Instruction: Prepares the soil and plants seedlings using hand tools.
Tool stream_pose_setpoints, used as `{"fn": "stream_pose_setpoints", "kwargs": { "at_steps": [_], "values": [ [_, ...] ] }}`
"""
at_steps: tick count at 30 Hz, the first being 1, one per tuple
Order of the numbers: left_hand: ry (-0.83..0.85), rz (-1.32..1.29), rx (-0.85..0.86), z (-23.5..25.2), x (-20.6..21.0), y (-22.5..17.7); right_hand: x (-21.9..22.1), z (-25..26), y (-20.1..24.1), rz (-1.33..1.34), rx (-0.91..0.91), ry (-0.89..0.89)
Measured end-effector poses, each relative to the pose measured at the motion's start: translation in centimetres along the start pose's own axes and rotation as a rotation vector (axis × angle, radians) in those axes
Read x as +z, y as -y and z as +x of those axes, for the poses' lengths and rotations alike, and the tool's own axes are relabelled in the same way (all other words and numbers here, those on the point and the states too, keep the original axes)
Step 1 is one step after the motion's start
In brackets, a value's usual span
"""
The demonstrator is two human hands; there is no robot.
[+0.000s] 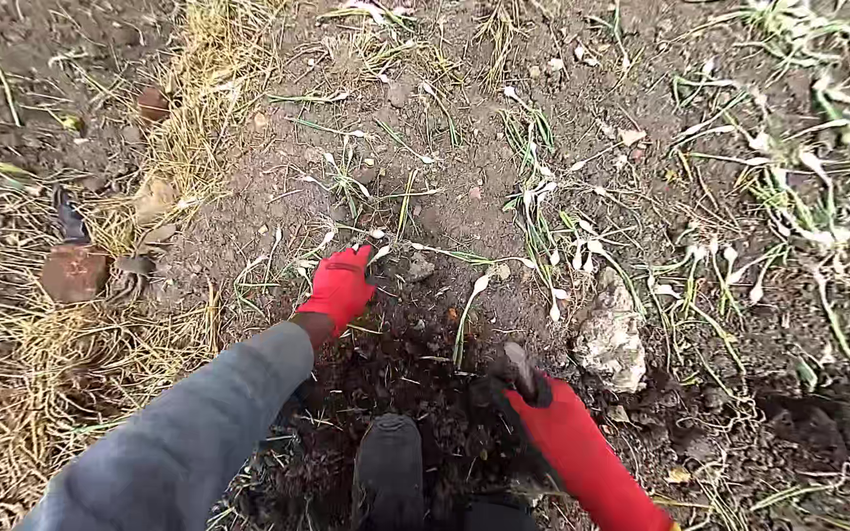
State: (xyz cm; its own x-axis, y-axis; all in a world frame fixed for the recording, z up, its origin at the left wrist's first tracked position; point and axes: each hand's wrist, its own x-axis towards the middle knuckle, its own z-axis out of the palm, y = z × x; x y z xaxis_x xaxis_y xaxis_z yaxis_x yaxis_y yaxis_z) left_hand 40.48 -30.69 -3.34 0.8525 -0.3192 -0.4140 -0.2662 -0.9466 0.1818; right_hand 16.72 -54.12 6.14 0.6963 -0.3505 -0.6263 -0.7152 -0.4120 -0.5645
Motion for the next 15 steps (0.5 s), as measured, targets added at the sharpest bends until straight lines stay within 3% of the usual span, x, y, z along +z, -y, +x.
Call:
{"fn": "stream_pose_setpoints", "kwargs": {
  "at_steps": [4, 6, 8, 10, 11, 12, 14, 15],
  "values": [
    [0.001, -0.018, -0.006, -1.4, -0.2, 1.6, -11.5, -3.7, 5.2, 0.214, -0.393, -0.176],
    [-0.017, -0.050, -0.060, -2.0, 0.0, 2.2, -18.6, -5.2, 3.3, 0.125, -0.529, -0.114],
    [-0.097, -0.066, -0.063, -1.7, 0.1, 1.6, -20.8, -4.8, 0.5, 0.244, -0.628, -0.027],
    [-0.099, -0.059, -0.090, -1.0, 0.7, 0.7, -15.9, -1.9, 2.3, 0.378, -0.519, -0.089],
    [-0.067, -0.064, -0.122, -0.3, 0.9, 0.3, -11.1, -0.5, 5.0, 0.291, -0.298, -0.238],
    [-0.037, -0.073, -0.150, 0.2, 1.2, 0.2, -6.6, 1.9, 5.3, 0.165, -0.199, -0.269],
    [0.008, -0.099, -0.190, 0.7, 1.0, 0.4, -0.5, 5.9, 2.2, 0.022, -0.129, -0.124],
    [0.011, -0.092, -0.197, 0.6, 0.5, 0.4, -0.3, 6.5, 1.2, -0.001, -0.117, -0.043]
  ]
}}
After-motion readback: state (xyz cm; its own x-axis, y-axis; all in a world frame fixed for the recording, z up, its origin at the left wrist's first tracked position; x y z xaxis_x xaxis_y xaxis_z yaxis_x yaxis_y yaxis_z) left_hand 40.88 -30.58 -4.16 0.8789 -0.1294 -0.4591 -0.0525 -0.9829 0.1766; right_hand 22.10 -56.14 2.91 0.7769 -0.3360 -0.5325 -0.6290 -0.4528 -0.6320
